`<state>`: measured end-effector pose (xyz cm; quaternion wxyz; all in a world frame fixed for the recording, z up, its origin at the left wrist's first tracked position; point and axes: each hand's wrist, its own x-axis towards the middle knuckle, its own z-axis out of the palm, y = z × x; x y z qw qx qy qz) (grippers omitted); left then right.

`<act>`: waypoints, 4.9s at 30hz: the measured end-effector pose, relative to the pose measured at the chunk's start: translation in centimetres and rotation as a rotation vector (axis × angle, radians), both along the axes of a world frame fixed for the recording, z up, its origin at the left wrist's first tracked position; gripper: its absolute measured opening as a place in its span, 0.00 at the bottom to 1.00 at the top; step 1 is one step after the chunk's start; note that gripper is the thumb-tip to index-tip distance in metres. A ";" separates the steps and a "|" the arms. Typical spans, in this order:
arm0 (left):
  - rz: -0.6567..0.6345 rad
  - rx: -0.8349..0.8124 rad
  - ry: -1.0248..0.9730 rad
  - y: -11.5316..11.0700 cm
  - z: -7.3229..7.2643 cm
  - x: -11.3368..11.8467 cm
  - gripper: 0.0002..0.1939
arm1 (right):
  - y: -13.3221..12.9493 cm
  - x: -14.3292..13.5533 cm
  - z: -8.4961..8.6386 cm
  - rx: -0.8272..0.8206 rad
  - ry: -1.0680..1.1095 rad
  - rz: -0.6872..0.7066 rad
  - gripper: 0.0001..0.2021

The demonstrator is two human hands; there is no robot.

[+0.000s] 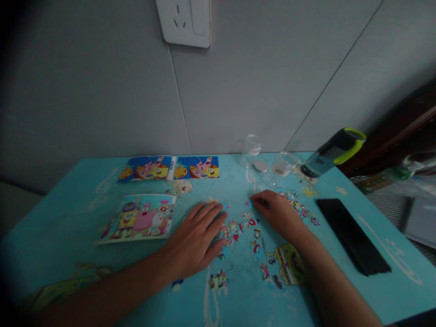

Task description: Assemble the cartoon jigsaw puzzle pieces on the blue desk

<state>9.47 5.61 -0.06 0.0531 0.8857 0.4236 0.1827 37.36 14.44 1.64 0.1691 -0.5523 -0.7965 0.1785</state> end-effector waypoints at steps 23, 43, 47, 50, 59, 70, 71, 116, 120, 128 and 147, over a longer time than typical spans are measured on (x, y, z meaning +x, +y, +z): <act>0.017 -0.003 -0.021 0.0 -0.2 0.1 0.27 | -0.1 0.2 0.5 0.034 -0.026 -0.044 0.13; 0.010 0.012 -0.007 0.0 -0.1 0.0 0.26 | -0.3 -0.2 0.5 0.009 -0.046 -0.023 0.12; 0.005 0.017 -0.004 0.0 -0.1 0.0 0.26 | -0.9 -1.6 0.3 0.039 -0.083 -0.024 0.15; 0.002 0.010 -0.006 0.0 -0.1 0.0 0.26 | -1.2 -2.3 0.0 0.078 -0.104 -0.029 0.13; -0.004 -0.013 -0.002 0.1 -0.2 -0.1 0.26 | -0.9 -1.6 0.0 0.021 0.039 0.051 0.14; 0.005 0.009 0.029 0.0 0.1 0.1 0.28 | 0.1 0.3 -1.4 0.042 0.022 0.065 0.19; 0.005 0.009 0.031 0.0 0.3 0.1 0.28 | 0.2 0.4 -1.5 0.034 0.015 0.064 0.18; -0.006 -0.004 -0.006 0.1 -0.2 0.0 0.27 | -1.0 -0.7 1.4 -0.100 -0.170 -0.067 0.24; -0.014 0.000 -0.012 0.1 -0.2 -0.1 0.26 | -0.7 -0.3 2.1 -0.001 -0.129 -0.158 0.26; -0.013 -0.016 0.004 0.1 -0.4 -0.1 0.26 | -0.4 0.3 1.9 -0.027 -0.110 -0.182 0.19; -0.009 0.001 -0.001 0.0 -0.2 0.0 0.27 | -0.1 0.7 1.2 -0.068 -0.019 -0.098 0.16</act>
